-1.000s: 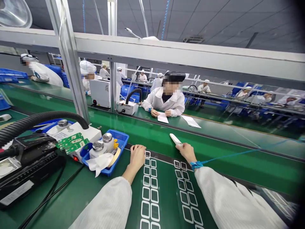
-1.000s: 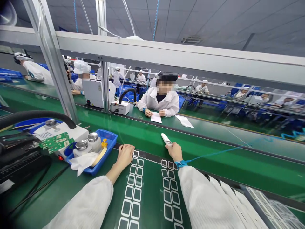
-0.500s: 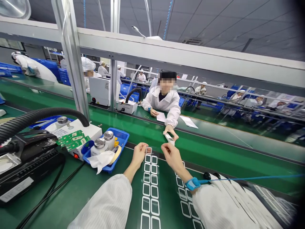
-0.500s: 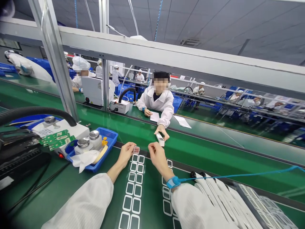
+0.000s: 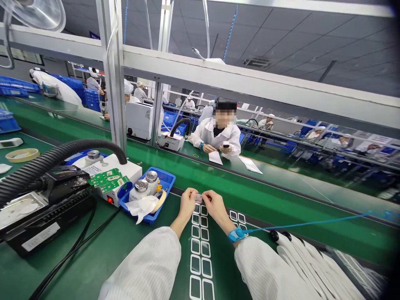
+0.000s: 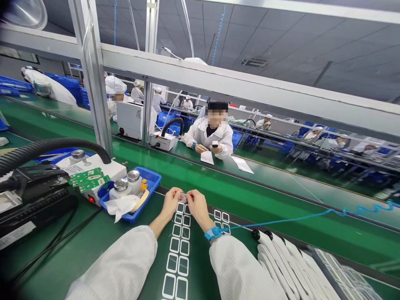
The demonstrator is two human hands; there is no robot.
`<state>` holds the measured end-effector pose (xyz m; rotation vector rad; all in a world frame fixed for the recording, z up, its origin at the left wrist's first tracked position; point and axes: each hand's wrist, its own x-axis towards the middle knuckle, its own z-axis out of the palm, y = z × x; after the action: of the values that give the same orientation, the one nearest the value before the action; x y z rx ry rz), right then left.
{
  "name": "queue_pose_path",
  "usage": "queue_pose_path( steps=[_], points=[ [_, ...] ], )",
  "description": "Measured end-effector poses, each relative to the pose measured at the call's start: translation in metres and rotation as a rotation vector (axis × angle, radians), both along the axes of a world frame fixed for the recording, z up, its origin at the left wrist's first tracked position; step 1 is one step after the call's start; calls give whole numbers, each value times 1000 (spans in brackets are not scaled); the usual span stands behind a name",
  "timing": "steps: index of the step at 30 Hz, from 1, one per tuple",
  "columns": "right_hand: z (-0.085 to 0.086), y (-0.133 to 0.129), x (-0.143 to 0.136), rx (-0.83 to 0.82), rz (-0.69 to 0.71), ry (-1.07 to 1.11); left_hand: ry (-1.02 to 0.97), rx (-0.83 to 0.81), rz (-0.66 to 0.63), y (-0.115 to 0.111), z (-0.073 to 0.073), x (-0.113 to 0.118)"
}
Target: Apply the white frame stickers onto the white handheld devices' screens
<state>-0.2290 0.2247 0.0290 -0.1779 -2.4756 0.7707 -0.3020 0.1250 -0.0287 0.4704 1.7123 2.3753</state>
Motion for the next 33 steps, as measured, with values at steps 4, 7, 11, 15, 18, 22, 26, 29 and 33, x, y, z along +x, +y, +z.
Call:
queue_pose_path(
  steps=[4,7,11,15,18,22,26,29,33],
  points=[
    [3,-8,3,63,23,7,-53,19,-38,-2,3,-1],
    [10,-18,19,140,79,13,-101,45,-95,-6,6,-1],
    [27,-8,62,210,66,-2,-115,57,-135,-7,8,0],
    [45,46,129,202,-119,-32,-41,30,-91,-5,9,3],
    [49,86,184,177,-239,-87,72,-4,-6,-7,14,6],
    [42,99,235,203,-320,-350,213,-50,109,-17,23,10],
    [37,76,244,438,-400,-509,271,-94,181,-35,30,21],
    [36,60,237,512,-449,-528,276,-121,203,-56,31,37],
    [33,46,232,501,-452,-545,261,-126,174,-93,38,68]
  ],
)
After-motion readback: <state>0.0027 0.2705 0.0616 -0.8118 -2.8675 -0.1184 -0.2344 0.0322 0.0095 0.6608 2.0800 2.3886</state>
